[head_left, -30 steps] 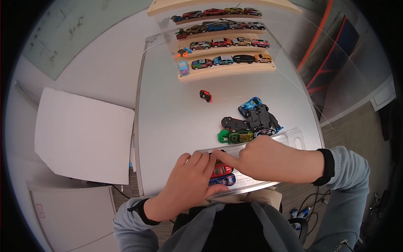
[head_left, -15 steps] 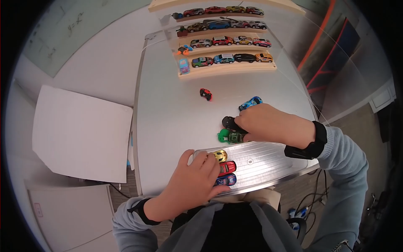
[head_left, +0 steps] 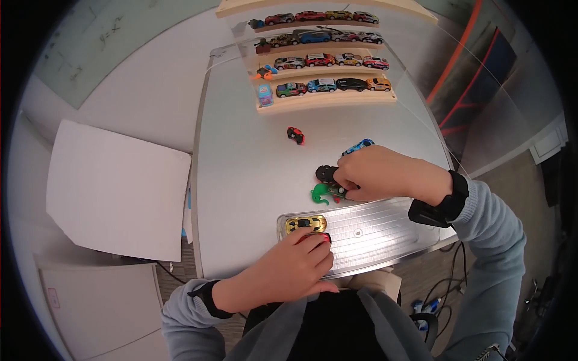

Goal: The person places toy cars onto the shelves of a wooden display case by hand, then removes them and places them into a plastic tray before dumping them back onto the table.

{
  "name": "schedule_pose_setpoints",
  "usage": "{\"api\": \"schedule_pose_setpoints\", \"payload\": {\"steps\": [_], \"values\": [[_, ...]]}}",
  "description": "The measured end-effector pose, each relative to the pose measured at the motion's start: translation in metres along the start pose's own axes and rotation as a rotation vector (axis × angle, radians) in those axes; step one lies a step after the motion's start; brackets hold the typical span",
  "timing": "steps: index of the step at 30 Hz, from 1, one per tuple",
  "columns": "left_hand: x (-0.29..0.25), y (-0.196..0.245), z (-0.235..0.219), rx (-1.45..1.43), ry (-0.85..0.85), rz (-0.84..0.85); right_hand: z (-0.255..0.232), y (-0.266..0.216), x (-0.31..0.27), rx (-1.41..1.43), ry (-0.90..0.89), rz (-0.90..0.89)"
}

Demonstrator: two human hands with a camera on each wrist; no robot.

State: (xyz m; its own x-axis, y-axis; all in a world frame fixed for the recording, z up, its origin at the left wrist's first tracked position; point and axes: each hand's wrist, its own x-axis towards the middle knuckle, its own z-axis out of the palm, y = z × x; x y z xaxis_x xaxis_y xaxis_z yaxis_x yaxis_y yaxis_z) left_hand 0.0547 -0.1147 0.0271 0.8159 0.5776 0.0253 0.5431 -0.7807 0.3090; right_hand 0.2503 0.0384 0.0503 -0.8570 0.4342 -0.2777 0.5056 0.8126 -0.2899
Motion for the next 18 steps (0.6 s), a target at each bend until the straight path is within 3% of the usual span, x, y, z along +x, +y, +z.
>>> {"api": "schedule_pose_setpoints", "payload": {"steps": [3, 8, 12, 18], "values": [[0.002, -0.003, 0.006, -0.032, 0.117, 0.051, 0.0, -0.001, -0.001, 0.035, 0.024, 0.012], [0.004, -0.002, 0.002, 0.014, 0.064, -0.009, 0.008, -0.002, 0.004, 0.069, 0.131, 0.043], [0.005, -0.001, 0.005, -0.007, 0.035, -0.049, 0.01, -0.005, 0.009, 0.039, 0.104, 0.074], [0.005, -0.002, 0.006, 0.001, 0.037, -0.044, 0.002, 0.004, -0.002, -0.044, 0.184, -0.016]]}}
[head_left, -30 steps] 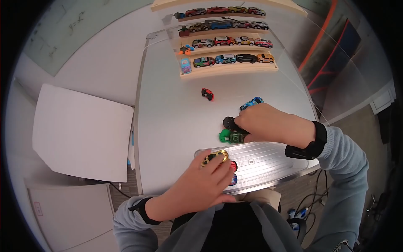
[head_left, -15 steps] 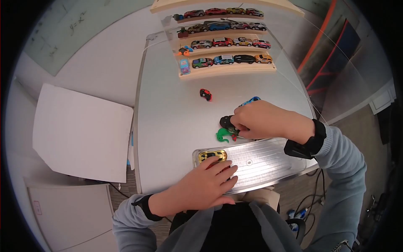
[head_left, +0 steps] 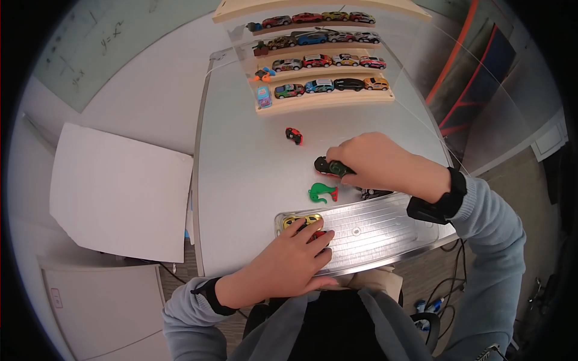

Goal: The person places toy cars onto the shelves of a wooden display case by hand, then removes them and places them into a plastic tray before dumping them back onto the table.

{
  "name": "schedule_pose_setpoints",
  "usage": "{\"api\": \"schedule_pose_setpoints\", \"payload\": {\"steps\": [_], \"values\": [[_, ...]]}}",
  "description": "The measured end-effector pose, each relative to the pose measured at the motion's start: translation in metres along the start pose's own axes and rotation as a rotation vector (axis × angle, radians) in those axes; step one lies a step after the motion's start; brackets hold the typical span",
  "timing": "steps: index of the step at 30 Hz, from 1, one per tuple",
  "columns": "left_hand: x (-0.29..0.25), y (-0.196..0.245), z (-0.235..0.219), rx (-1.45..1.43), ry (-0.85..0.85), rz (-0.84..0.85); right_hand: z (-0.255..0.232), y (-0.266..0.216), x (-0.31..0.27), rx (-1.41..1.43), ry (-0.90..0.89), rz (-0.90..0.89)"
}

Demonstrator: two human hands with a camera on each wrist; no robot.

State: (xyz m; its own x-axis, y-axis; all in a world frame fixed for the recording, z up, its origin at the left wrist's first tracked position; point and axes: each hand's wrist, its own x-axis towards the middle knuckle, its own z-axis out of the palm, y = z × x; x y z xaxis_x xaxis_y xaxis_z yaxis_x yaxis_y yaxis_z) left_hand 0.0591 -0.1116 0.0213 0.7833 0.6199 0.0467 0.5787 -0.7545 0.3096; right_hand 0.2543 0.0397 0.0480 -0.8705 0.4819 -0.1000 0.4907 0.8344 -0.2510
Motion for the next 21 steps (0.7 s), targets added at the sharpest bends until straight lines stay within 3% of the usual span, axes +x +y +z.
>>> {"api": "schedule_pose_setpoints", "payload": {"steps": [2, 3, 5, 7, 9, 11, 14, 17, 21], "values": [[0.0, -0.001, 0.001, -0.002, 0.003, 0.001, -0.02, -0.011, -0.01, 0.011, 0.216, 0.056], [0.0, -0.001, 0.001, -0.004, 0.006, 0.005, -0.032, -0.021, -0.018, 0.011, 0.214, 0.055], [0.0, 0.0, 0.0, -0.006, 0.005, 0.005, -0.056, -0.046, -0.037, 0.366, 0.181, 0.135], [0.002, 0.0, 0.0, -0.009, 0.004, 0.012, -0.061, -0.058, -0.056, 0.495, -0.034, 0.129], [0.002, 0.0, -0.001, -0.015, -0.008, 0.002, -0.049, -0.065, -0.071, 0.387, -0.144, 0.039], [0.002, 0.0, -0.001, -0.01, -0.011, 0.002, -0.034, -0.069, -0.074, 0.355, -0.228, 0.112], [0.001, 0.0, -0.002, 0.0, -0.012, 0.002, -0.01, -0.066, -0.076, 0.501, -0.212, 0.232], [0.0, 0.0, -0.001, 0.009, -0.01, 0.0, 0.006, -0.062, -0.08, 0.566, -0.176, 0.225], [0.001, 0.001, -0.001, 0.026, -0.026, -0.002, 0.012, -0.057, -0.079, 0.364, -0.262, 0.274]]}}
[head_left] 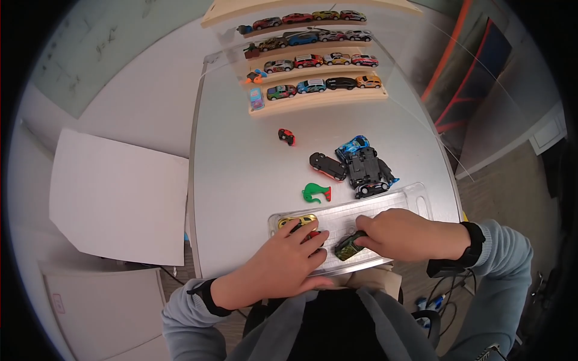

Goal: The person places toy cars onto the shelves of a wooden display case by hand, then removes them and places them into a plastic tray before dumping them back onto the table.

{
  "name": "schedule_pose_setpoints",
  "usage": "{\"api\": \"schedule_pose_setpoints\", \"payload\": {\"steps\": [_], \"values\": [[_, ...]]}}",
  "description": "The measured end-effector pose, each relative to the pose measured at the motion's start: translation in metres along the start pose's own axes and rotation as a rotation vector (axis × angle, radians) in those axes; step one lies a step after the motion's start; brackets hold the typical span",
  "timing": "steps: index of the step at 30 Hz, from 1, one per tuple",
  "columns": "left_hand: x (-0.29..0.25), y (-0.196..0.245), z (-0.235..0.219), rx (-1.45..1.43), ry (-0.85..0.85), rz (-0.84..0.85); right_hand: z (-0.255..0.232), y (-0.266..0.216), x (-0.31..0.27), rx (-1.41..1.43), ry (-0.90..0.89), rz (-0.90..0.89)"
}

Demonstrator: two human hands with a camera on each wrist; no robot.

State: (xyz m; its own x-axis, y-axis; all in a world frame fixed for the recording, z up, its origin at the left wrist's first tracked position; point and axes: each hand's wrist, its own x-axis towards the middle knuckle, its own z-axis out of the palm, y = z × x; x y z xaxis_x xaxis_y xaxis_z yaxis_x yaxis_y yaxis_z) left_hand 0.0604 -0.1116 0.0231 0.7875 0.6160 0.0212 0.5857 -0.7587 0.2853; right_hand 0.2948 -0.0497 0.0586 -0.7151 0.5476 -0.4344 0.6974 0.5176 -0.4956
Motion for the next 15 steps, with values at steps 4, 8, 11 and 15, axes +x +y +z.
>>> {"api": "schedule_pose_setpoints", "payload": {"steps": [4, 8, 11, 15], "values": [[0.0, 0.0, 0.0, 0.004, -0.01, -0.002, 0.021, 0.018, 0.011, -0.23, -0.123, -0.129], [0.001, -0.001, -0.005, -0.015, -0.009, 0.017, 0.022, 0.02, 0.017, -0.298, -0.001, -0.223], [0.004, -0.009, -0.022, -0.172, 0.008, 0.087, 0.016, 0.008, 0.013, -0.303, 0.03, -0.161], [0.014, -0.029, -0.068, -0.46, 0.008, -0.097, -0.002, 0.002, 0.0, -0.284, -0.08, -0.268]]}}
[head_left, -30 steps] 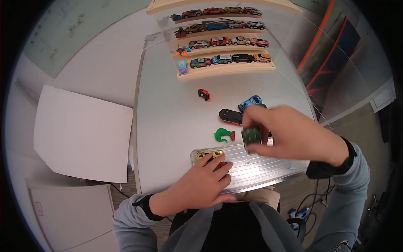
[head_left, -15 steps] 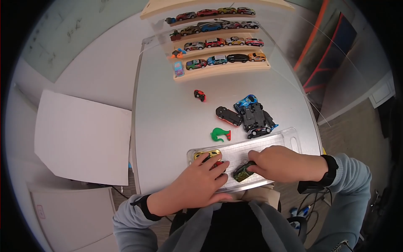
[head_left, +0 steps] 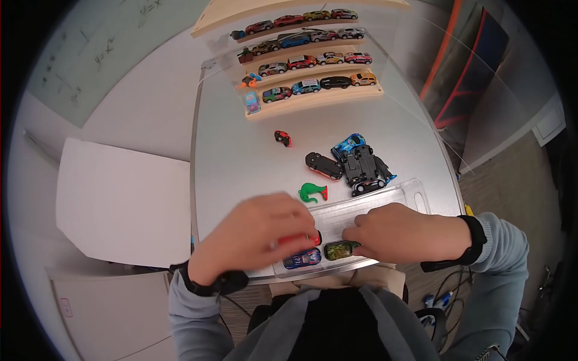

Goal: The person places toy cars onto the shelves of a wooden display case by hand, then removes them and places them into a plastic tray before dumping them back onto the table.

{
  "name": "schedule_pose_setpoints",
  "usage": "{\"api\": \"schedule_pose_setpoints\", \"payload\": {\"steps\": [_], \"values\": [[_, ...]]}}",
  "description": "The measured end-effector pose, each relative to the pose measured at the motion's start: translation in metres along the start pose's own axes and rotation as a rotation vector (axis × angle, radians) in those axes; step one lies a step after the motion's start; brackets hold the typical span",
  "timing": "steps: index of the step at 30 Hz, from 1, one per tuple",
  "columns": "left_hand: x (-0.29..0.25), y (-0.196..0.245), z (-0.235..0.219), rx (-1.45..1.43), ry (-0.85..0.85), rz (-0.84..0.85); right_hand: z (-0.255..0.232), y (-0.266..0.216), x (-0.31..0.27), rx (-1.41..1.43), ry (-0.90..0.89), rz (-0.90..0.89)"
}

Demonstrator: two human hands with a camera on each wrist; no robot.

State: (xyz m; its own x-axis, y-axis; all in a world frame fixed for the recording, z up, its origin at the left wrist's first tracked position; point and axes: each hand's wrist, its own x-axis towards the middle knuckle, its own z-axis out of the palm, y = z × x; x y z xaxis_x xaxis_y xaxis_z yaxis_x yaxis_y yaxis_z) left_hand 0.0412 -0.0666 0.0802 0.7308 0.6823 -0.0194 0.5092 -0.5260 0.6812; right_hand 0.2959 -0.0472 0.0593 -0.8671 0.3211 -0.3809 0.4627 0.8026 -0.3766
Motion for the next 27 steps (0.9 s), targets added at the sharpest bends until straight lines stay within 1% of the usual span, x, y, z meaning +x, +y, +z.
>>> {"api": "schedule_pose_setpoints", "payload": {"steps": [1, 2, 3, 4, 6, 7, 8, 9, 10, 12, 13, 15, 16, 17, 18, 19, 20, 21, 23, 24, 25, 27], "values": [[0.006, -0.008, -0.008, 0.002, -0.001, -0.001, -0.008, -0.004, -0.006, 0.006, 0.048, -0.009], [0.012, -0.02, -0.013, -0.001, 0.11, 0.02, -0.015, -0.006, -0.01, 0.012, 0.097, -0.016], [0.021, -0.031, -0.017, -0.005, 0.221, 0.043, -0.019, -0.008, -0.013, 0.011, 0.101, -0.015], [0.033, -0.044, -0.018, -0.003, 0.221, 0.046, -0.022, -0.009, -0.016, 0.027, 0.103, -0.002], [0.058, -0.069, -0.012, 0.051, 0.238, 0.154, -0.024, -0.009, -0.02, 0.042, 0.106, 0.014], [0.067, -0.083, -0.007, 0.053, 0.238, 0.158, -0.024, -0.008, -0.022, 0.025, 0.123, 0.002], [0.075, -0.094, -0.001, 0.074, 0.193, 0.181, -0.024, -0.008, -0.024, 0.008, 0.14, -0.009], [0.08, -0.104, 0.003, 0.095, 0.148, 0.204, -0.024, -0.008, -0.027, 0.007, 0.142, -0.006], [0.085, -0.106, 0.004, 0.096, 0.146, 0.21, -0.024, -0.008, -0.029, 0.001, 0.116, 0.003], [0.091, -0.109, 0.006, 0.205, 0.073, 0.162, -0.023, -0.007, -0.035, 0.002, 0.092, 0.016], [0.092, -0.11, 0.007, 0.204, 0.068, 0.165, -0.023, -0.007, -0.038, 0.021, 0.129, 0.015], [0.087, -0.113, 0.005, 0.227, 0.055, 0.045, -0.026, -0.007, -0.042, 0.042, 0.167, 0.014], [0.084, -0.113, 0.004, 0.227, 0.053, 0.045, -0.031, -0.007, -0.044, 0.046, 0.153, 0.059], [0.079, -0.111, 0.003, 0.108, 0.113, -0.036, -0.035, -0.006, -0.045, 0.05, 0.137, 0.102], [0.075, -0.109, 0.0, -0.011, 0.174, -0.117, -0.035, -0.004, -0.044, 0.05, 0.138, 0.102], [0.072, -0.105, -0.003, -0.01, 0.174, -0.118, -0.035, -0.002, -0.044, 0.067, 0.244, 0.096], [0.069, -0.1, -0.008, -0.027, 0.207, -0.074, -0.035, 0.001, -0.043, 0.086, 0.35, 0.09], [0.067, -0.093, -0.012, -0.044, 0.242, -0.029, -0.035, 0.002, -0.04, 0.089, 0.351, 0.087], [0.063, -0.067, -0.018, -0.04, 0.241, -0.024, -0.038, 0.002, -0.029, 0.093, 0.595, 0.092], [0.062, -0.052, -0.02, -0.037, 0.242, -0.014, -0.039, 0.002, -0.024, 0.093, 0.661, 0.081], [0.062, -0.037, -0.022, -0.035, 0.241, -0.015, -0.041, 0.003, -0.018, 0.093, 0.662, 0.08], [0.061, -0.011, -0.022, -0.055, 0.197, 0.043, -0.045, 0.003, -0.006, 0.227, 0.696, 0.085]]}}
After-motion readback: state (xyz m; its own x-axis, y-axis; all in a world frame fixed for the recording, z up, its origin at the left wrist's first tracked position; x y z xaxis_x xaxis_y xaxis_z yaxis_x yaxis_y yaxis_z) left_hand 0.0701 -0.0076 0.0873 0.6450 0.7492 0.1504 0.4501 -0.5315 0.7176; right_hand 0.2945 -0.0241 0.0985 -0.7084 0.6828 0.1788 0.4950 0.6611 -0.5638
